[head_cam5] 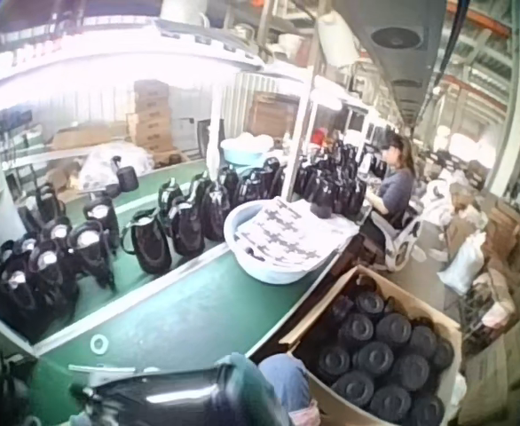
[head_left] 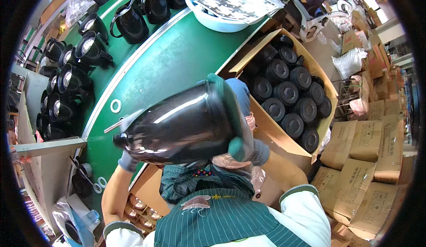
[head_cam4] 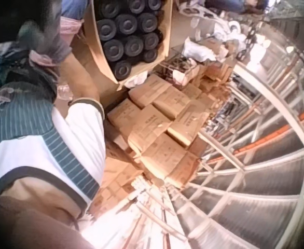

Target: The person assembles black kettles by inserting a metal rod into the base, placing a circular seal, and attaching a lid. The person handles each kettle one at a time, repeating the sequence and placing finished units on a green workbench.

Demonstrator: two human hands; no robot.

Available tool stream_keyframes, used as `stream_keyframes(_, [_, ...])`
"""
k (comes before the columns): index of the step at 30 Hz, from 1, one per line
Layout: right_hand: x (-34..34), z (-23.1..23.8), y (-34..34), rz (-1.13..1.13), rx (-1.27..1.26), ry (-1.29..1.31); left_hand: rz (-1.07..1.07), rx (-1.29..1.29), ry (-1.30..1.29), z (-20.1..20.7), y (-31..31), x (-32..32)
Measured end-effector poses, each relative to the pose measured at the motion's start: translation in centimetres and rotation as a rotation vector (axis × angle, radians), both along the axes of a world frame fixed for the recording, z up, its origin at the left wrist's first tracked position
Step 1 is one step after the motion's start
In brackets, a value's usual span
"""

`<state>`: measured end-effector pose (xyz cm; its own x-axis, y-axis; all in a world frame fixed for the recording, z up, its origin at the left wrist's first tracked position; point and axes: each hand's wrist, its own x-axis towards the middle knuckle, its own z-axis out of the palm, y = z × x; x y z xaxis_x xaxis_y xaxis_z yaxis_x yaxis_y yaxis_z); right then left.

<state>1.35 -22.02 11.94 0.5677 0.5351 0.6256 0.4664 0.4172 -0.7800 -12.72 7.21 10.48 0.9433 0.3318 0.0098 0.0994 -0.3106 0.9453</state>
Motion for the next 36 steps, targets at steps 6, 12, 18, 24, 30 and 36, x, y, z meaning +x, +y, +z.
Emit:
stream_keyframes(6, [-1.4,0.3,-4.6,-0.061,-0.521,0.499,0.012,0.718,-0.459,5.9,-0.2,0.4])
stream_keyframes(12, [-0.2,2.8,-0.2,-0.088,-0.199,-0.507,0.006,-0.554,-0.105,-7.2,-0.5,-2.4])
stream_keyframes(18, [-1.5,-0.7,-2.5,0.097,-0.235,0.737,-0.219,0.947,-0.582,8.4,-1.0,1.4])
stream_keyframes(24, [-1.3,4.2,-3.5,-0.124,-0.331,-0.338,-0.268,-0.378,-0.225,-3.2,0.5,-0.3])
stream_keyframes(30, [-3.7,5.1,-2.5,-0.016,-0.142,0.221,-0.135,-0.696,-0.005,-9.1,1.6,-1.9])
stream_keyframes(36, [-2.9,-4.6,-5.2,0.554,0.598,0.933,-0.101,0.444,-0.247,8.2,-4.6,2.5])
